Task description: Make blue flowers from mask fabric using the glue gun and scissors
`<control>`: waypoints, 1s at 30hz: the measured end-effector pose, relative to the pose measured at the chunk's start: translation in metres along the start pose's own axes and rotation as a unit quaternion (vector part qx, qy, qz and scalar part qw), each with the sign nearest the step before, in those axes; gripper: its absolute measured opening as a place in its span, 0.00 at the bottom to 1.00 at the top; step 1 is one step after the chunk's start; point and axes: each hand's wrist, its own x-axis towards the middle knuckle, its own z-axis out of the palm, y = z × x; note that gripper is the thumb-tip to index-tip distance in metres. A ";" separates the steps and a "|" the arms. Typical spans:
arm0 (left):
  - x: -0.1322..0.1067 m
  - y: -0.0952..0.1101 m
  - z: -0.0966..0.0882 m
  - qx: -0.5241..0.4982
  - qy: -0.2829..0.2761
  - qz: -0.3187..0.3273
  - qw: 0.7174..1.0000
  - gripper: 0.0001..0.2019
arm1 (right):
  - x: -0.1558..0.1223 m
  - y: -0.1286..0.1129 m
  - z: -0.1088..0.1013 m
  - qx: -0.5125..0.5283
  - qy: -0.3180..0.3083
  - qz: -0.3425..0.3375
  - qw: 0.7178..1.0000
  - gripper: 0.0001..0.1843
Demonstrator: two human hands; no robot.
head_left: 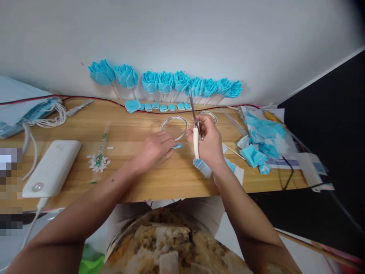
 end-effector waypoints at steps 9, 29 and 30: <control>0.002 -0.001 -0.004 -0.142 0.013 -0.089 0.986 0.06 | 0.008 -0.001 -0.023 -0.033 0.003 0.002 0.999 0.16; 0.010 -0.003 -0.016 -0.269 0.061 -0.239 0.931 0.07 | 0.002 0.011 -0.051 -0.218 -0.061 -0.069 0.972 0.23; 0.010 -0.003 -0.016 -0.267 0.062 -0.239 0.931 0.07 | -0.001 0.012 -0.049 -0.250 -0.061 -0.085 0.962 0.22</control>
